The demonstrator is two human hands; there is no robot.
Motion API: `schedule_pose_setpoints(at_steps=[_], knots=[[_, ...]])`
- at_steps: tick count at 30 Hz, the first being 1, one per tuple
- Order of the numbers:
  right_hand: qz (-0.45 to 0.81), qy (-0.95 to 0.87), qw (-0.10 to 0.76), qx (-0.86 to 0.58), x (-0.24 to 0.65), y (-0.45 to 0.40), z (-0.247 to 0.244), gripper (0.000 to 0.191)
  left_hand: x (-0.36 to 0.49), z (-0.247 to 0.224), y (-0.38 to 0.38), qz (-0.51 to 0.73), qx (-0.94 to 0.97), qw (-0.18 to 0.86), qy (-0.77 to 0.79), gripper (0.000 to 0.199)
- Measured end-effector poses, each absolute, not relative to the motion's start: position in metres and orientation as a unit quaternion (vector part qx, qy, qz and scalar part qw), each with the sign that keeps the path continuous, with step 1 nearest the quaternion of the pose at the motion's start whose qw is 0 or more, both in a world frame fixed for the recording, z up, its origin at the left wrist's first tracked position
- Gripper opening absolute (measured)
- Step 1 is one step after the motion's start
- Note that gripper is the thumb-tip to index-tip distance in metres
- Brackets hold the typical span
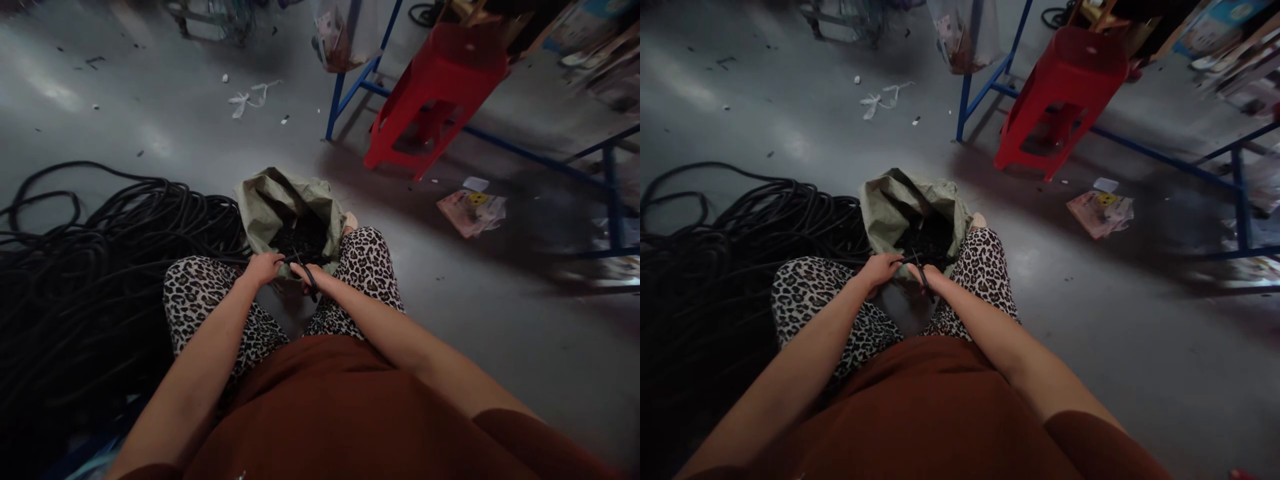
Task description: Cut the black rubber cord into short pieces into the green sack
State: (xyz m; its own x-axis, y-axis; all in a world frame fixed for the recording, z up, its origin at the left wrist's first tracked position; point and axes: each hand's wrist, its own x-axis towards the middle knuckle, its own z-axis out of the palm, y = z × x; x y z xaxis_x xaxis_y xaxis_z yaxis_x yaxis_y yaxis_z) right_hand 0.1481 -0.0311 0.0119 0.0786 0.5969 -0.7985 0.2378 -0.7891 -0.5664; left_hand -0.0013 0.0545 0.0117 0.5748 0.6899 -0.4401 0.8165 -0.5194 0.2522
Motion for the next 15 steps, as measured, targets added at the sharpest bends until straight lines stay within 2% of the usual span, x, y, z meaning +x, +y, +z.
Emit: schedule_pose_setpoints(at_steps=[7, 15], knots=[[0.601, -0.32, 0.176, -0.711, 0.15, -0.033, 0.005, 0.054, -0.001, 0.007, 0.056, -0.132, 0.858, 0.234, 0.437, 0.039], [0.572, -0.349, 0.144, -0.728, 0.153, -0.031, -0.001, 0.051, -0.003, 0.01, 0.055, -0.126, 0.857, 0.221, 0.449, 0.037]])
